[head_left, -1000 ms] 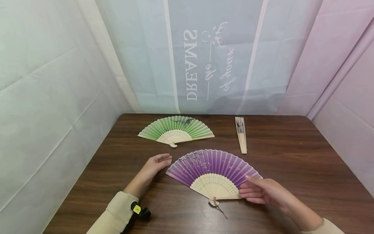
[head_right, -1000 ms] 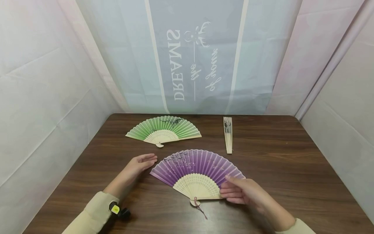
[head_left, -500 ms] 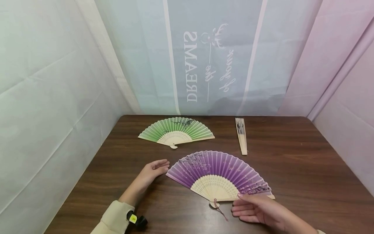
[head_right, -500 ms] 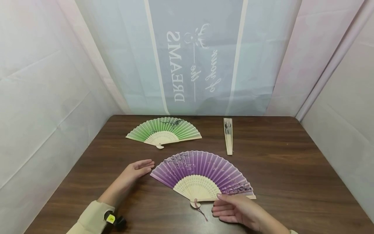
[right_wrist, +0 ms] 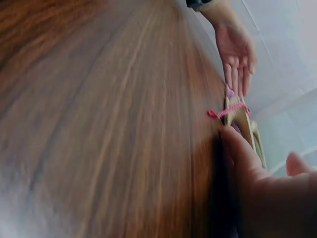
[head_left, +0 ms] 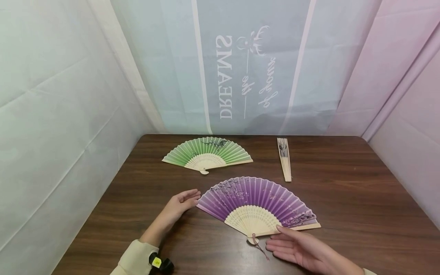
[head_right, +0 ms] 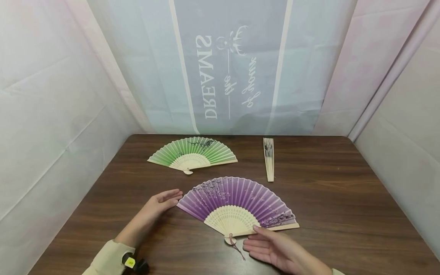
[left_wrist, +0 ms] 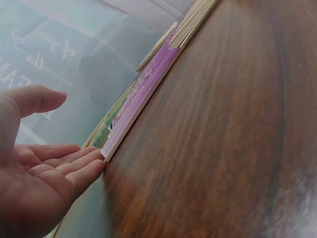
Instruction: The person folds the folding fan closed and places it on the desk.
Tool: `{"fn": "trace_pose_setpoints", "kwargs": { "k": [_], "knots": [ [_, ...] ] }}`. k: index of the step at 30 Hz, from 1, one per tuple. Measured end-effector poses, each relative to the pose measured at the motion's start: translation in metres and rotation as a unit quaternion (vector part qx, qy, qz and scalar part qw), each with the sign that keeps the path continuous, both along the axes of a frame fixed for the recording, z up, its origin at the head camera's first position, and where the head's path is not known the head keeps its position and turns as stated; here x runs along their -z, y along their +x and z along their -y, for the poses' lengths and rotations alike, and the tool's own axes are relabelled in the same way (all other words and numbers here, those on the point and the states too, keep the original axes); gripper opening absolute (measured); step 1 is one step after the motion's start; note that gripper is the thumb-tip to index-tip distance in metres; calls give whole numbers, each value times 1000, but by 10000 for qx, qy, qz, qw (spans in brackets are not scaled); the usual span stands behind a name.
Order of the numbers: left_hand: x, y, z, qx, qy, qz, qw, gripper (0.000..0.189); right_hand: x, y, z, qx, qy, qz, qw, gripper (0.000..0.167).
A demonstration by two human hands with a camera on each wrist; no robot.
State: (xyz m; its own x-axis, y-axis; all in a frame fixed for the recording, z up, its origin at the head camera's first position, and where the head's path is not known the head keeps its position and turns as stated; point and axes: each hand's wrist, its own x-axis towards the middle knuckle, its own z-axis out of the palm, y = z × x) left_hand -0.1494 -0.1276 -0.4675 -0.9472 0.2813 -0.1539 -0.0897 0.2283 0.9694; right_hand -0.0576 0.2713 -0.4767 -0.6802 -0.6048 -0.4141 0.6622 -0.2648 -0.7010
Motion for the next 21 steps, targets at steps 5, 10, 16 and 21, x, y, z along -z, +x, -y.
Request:
{"fn": "trace_pose_setpoints", "kwargs": {
  "k": [5, 10, 16, 21],
  "knots": [
    [2, 1, -2, -82, 41, 38, 10000, 55, 1, 1, 10, 467, -119, 235, 9986, 34],
    [0, 2, -1, -143, 71, 68, 9998, 54, -1, 2, 19, 983, -14, 415, 9943, 20],
    [-2, 3, 2, -86, 162, 150, 9997, 55, -3, 1, 26, 1293, -105, 595, 9898, 10],
    [0, 3, 1, -7, 304, 281, 9991, 56, -6, 0, 26, 1530, -223, 757, 9851, 7]
  ]
}}
